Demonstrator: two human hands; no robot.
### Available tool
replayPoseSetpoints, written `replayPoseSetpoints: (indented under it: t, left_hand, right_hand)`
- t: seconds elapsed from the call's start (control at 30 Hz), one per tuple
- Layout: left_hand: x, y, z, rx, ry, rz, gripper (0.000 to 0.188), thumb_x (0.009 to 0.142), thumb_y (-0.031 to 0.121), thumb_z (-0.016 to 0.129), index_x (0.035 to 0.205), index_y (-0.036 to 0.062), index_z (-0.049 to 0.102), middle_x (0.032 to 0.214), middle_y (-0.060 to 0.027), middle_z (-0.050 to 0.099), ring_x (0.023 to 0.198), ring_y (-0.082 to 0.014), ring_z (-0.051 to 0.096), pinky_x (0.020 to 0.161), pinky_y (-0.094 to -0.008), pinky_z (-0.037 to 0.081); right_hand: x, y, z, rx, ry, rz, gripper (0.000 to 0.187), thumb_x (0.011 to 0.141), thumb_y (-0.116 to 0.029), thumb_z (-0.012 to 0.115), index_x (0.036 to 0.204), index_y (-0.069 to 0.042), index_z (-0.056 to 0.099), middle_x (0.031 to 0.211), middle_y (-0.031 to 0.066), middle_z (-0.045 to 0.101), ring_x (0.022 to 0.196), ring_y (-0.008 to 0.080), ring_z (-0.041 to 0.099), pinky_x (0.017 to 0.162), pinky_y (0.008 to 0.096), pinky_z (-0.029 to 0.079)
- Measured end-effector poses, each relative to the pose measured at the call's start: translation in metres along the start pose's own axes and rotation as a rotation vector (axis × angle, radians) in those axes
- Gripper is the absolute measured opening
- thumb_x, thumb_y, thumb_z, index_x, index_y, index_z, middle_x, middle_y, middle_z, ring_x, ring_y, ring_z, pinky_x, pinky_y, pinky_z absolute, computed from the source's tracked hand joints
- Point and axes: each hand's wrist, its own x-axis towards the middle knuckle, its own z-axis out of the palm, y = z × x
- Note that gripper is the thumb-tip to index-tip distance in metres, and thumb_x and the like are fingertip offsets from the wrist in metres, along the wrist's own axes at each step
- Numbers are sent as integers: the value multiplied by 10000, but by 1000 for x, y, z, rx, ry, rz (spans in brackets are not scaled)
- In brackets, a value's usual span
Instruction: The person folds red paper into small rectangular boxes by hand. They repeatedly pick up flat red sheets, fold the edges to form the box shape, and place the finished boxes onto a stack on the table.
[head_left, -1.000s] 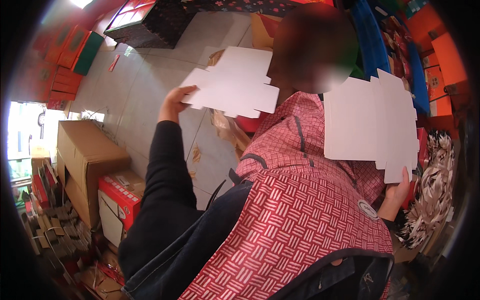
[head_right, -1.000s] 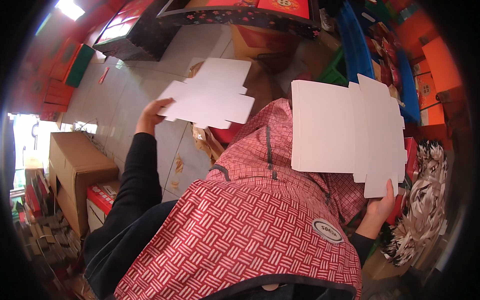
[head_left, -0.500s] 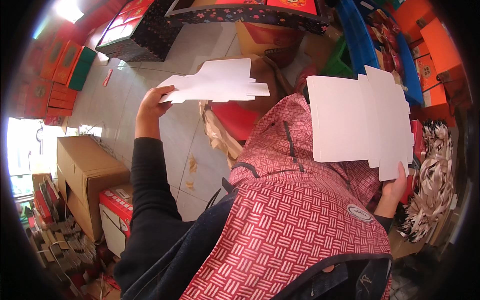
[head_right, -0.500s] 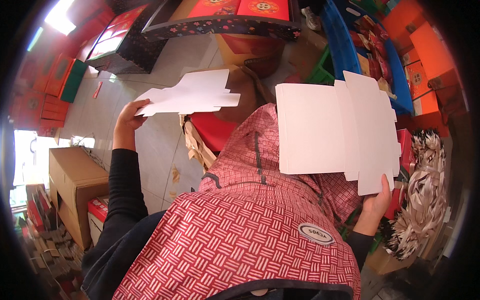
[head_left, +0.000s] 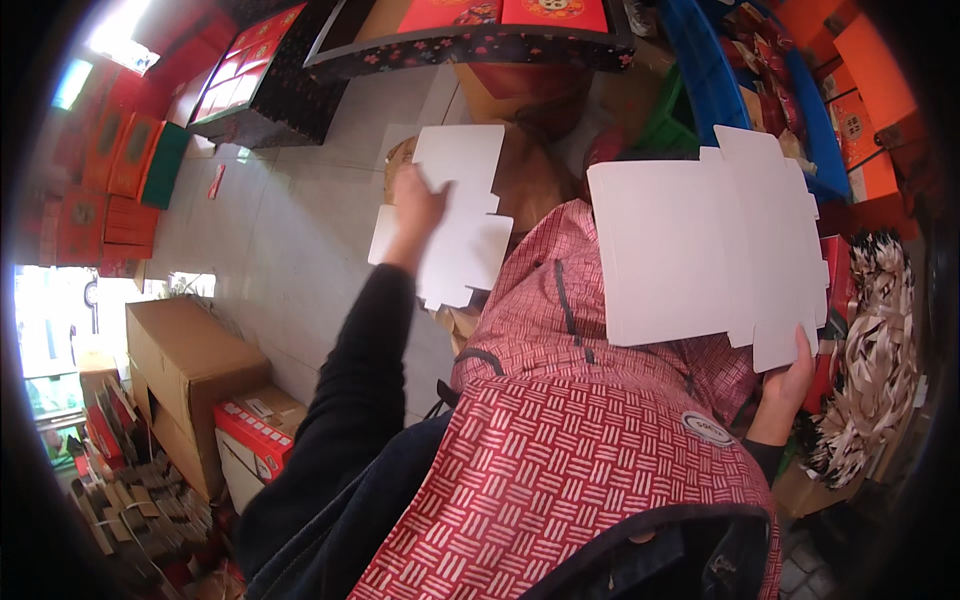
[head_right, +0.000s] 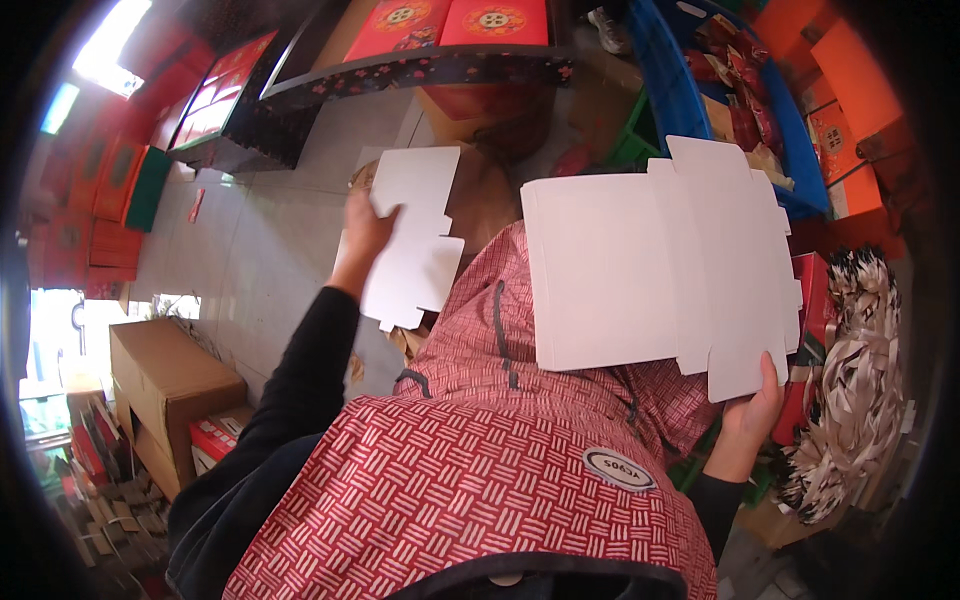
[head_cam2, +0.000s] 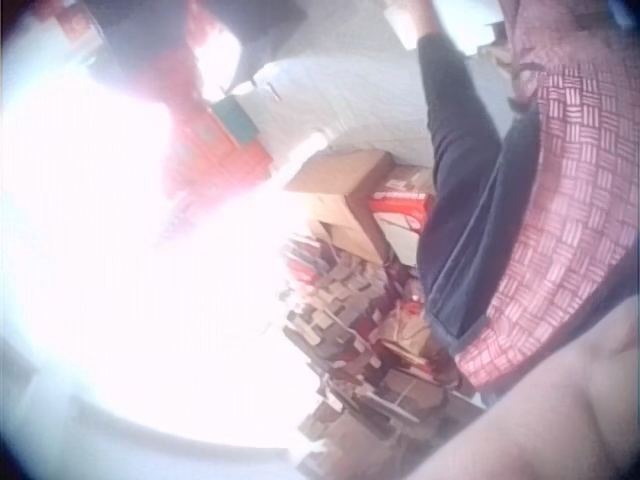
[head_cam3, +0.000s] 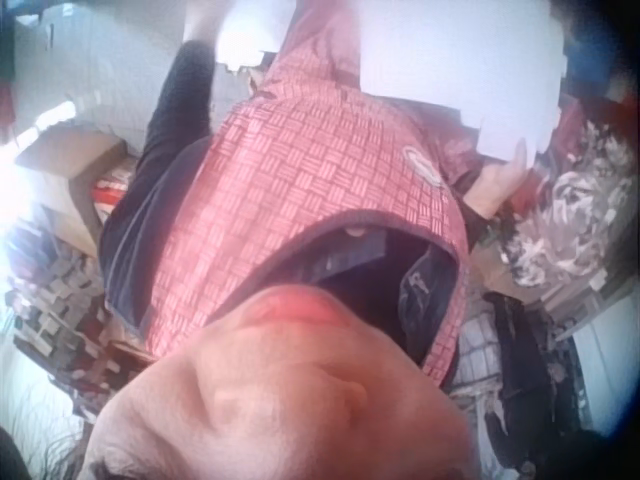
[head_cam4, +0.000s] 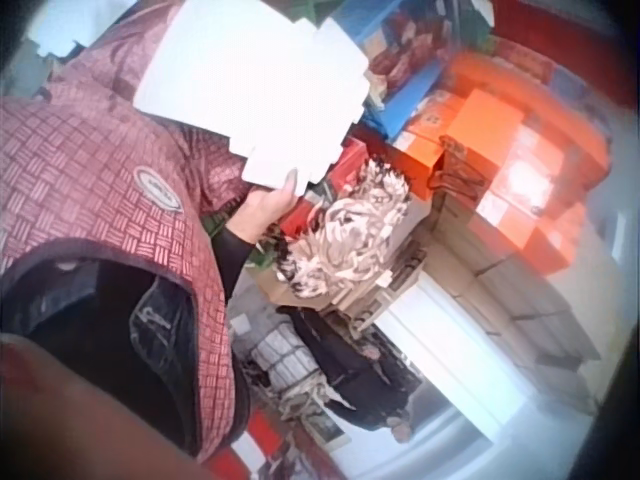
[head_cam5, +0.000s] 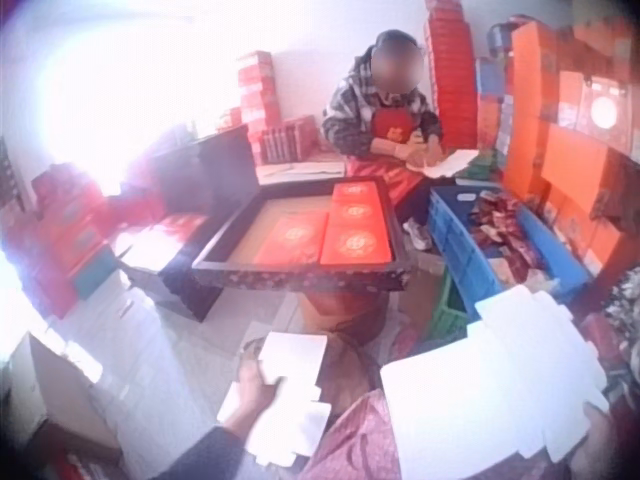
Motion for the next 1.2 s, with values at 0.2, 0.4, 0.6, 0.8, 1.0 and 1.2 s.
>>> replayPoseSetpoints:
  t: [0.2,0.4,0.6,0.8,1.0,1.2]
  left_hand:
    - [38,152,46,271,-209,-62,517,777,389,707,1144,69,531,1167,-109,542,1168,-289,502,917,-456,437]
    - [70,86,27,306,-574,-224,465,865,409,535,1003,-4,696,993,-226,680,974,-366,653,848,-455,512]
    - [32,9,-46,-787,-467,-663,153,945,126,548,965,-19,592,677,-100,624,503,-180,598,446,-290,475]
    - [7,-7,-98,-914,-264,-798,182,941,106,549,1018,-54,591,856,-138,667,661,-245,674,633,-366,598]
    - [8,-5,-122,-989,-245,-794,174,930,90,543,999,-61,594,897,-146,668,763,-272,688,697,-396,603]
    - [1,14,-141,-1030,-192,-800,142,905,52,530,943,-67,599,846,-139,654,754,-282,682,713,-441,603]
  right_hand:
    - [-7,0,0,-29,66,-18,421,922,-120,555,1297,54,480,1236,133,581,1112,260,579,945,378,467]
    - [-20,-5,5,-38,122,28,413,931,-140,543,1292,54,490,1230,130,581,1100,249,578,929,368,466]
    - [-15,-14,-12,-43,93,172,397,937,-153,538,1274,54,503,1217,133,581,1088,235,574,916,362,463]
    - [-20,-23,0,-6,136,263,388,938,-171,545,1265,35,518,1206,122,590,1084,238,575,915,362,462]
    - [-26,-26,0,-6,193,271,379,937,-182,547,1255,23,526,1214,117,589,1076,237,577,913,366,461]
    - [-30,-33,-12,-145,152,192,427,926,-181,581,1293,19,494,1258,100,564,1116,225,539,947,352,424]
